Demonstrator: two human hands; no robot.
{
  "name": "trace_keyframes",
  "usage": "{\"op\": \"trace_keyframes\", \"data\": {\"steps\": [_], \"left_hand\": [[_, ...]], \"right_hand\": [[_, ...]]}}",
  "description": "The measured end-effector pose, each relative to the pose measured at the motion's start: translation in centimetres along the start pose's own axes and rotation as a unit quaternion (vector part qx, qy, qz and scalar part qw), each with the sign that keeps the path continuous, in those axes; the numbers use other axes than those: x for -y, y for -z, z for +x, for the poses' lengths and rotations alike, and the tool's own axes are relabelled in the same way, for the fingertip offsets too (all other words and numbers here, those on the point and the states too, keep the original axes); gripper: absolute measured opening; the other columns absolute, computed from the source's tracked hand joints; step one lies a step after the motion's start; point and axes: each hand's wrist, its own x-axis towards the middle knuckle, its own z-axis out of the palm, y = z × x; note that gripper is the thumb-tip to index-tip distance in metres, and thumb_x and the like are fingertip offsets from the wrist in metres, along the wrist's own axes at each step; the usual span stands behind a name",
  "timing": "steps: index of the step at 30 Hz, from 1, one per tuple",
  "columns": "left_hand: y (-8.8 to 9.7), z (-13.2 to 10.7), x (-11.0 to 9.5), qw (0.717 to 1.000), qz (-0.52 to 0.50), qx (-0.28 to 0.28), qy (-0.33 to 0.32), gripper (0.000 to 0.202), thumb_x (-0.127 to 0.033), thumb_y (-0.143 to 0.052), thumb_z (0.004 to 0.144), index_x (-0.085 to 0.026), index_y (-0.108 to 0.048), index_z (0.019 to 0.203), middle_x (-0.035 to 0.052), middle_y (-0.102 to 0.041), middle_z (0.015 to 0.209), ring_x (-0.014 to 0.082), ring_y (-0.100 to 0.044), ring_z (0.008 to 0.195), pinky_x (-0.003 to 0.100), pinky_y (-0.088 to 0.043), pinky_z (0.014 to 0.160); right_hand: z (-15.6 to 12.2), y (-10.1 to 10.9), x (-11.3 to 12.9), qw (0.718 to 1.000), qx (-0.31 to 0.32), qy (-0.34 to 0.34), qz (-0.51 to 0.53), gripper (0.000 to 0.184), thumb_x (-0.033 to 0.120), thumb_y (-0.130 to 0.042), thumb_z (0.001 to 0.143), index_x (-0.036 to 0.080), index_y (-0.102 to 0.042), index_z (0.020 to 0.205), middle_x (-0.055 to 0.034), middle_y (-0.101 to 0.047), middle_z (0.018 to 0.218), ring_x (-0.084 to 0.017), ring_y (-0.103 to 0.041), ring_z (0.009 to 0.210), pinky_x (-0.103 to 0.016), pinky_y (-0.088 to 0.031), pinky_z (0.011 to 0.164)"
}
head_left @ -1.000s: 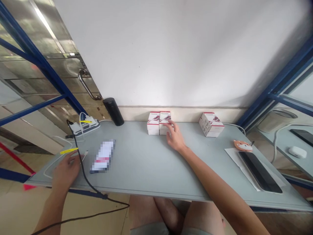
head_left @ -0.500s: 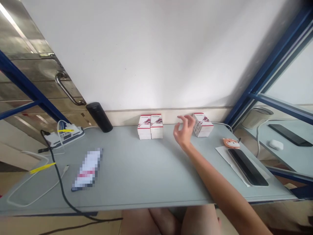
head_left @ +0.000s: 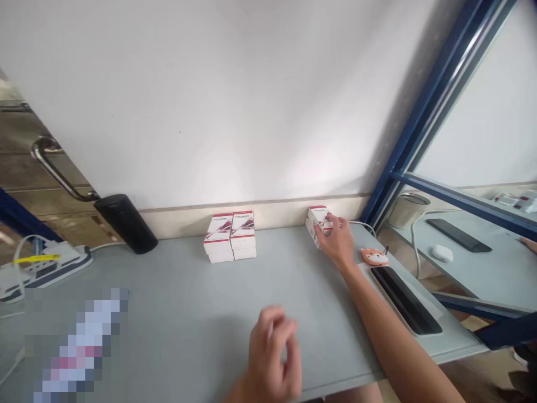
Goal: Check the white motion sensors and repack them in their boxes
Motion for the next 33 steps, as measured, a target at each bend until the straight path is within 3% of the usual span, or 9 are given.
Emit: {"op": "trace_keyframes", "data": {"steps": [2,6,9,13,16,19,21,25,33], "left_hand": [[-1.6,4.3,1.1,0.998,-0.032,0.044,0.019,0.026,-0.023,-0.055,0.097,-0.031,-0.068,0.118,0.0105,-0.063,0.107,0.0214,-0.062,0.082,0.041,-0.055,0.076],[-1.9,9.6,3.7,0.953,-0.184,0.112,0.215,0.019,-0.031,-0.062,0.095,-0.023,-0.066,0.112,0.0056,-0.061,0.104,0.0134,-0.058,0.073,0.031,-0.05,0.07],[-0.6,10.7,5.4,0.923,-0.239,0.144,0.264,0.039,-0.045,-0.056,0.101,-0.021,-0.055,0.133,0.0078,-0.066,0.107,0.0142,-0.066,0.07,0.032,-0.054,0.067],[0.4,10.7,6.3,0.872,-0.373,0.122,0.292,0.077,-0.062,-0.059,0.1,-0.025,-0.027,0.16,0.0199,-0.062,0.142,0.0275,-0.074,0.112,0.048,-0.057,0.099],[0.2,10.4,5.9,0.878,-0.396,0.05,0.265,0.087,-0.069,-0.069,0.092,-0.025,-0.033,0.157,0.0186,-0.064,0.143,0.0317,-0.065,0.131,0.049,-0.049,0.112],[0.3,10.2,5.5,0.919,-0.307,-0.071,0.235,0.071,-0.062,-0.072,0.093,-0.025,-0.043,0.146,0.014,-0.068,0.134,0.029,-0.065,0.128,0.043,-0.051,0.108],[0.8,10.3,5.7,0.949,-0.218,-0.115,0.196,0.061,-0.052,-0.075,0.094,-0.027,-0.046,0.142,0.0122,-0.065,0.136,0.0271,-0.065,0.124,0.04,-0.053,0.103],[2.1,10.6,6.9,0.992,-0.043,-0.108,0.056,0.05,-0.032,-0.078,0.093,-0.03,-0.055,0.138,0.0082,-0.063,0.128,0.0248,-0.065,0.118,0.04,-0.056,0.1],[2.1,10.5,7.4,0.988,0.102,-0.092,-0.067,0.047,-0.021,-0.072,0.095,-0.031,-0.054,0.138,0.0059,-0.063,0.113,0.0215,-0.071,0.1,0.036,-0.064,0.084]], "right_hand": [[0.4,0.4,0.1,1.0,0.005,-0.005,0.004,0.051,0.057,-0.065,0.092,0.021,-0.07,0.128,-0.018,-0.07,0.122,-0.035,-0.067,0.11,-0.05,-0.052,0.096],[0.6,1.5,1.0,0.995,-0.027,-0.02,0.09,0.045,0.054,-0.065,0.094,0.021,-0.071,0.123,-0.0155,-0.074,0.124,-0.035,-0.069,0.112,-0.049,-0.053,0.097],[-0.1,2.2,2.7,0.987,-0.001,0.036,0.156,0.042,0.051,-0.059,0.098,0.02,-0.068,0.126,-0.0139,-0.076,0.123,-0.032,-0.071,0.107,-0.047,-0.054,0.096],[-1.7,2.8,5.4,0.952,0.116,0.186,0.211,0.035,0.043,-0.044,0.105,0.022,-0.068,0.119,-0.0112,-0.078,0.112,-0.029,-0.072,0.097,-0.045,-0.053,0.09],[-3.0,2.8,7.0,0.914,0.215,0.244,0.242,0.033,0.041,-0.041,0.106,0.023,-0.067,0.114,-0.0085,-0.078,0.102,-0.026,-0.069,0.084,-0.042,-0.053,0.08],[-3.9,2.8,7.8,0.904,0.263,0.236,0.242,0.033,0.039,-0.039,0.108,0.023,-0.068,0.109,-0.0074,-0.076,0.093,-0.026,-0.067,0.08,-0.041,-0.054,0.075],[-4.1,2.8,8.0,0.899,0.282,0.228,0.246,0.033,0.042,-0.041,0.109,0.024,-0.067,0.12,-0.009,-0.077,0.104,-0.027,-0.069,0.09,-0.043,-0.055,0.082],[-4.6,3.2,8.6,0.895,0.283,0.163,0.305,0.054,0.05,-0.05,0.106,0.025,-0.045,0.153,-0.0133,-0.072,0.135,-0.03,-0.071,0.111,-0.047,-0.058,0.094],[-4.4,4.0,8.4,0.901,0.26,0.031,0.347,0.044,0.061,-0.048,0.105,0.026,-0.071,0.119,-0.0083,-0.079,0.109,-0.029,-0.073,0.093,-0.042,-0.058,0.083]]}}
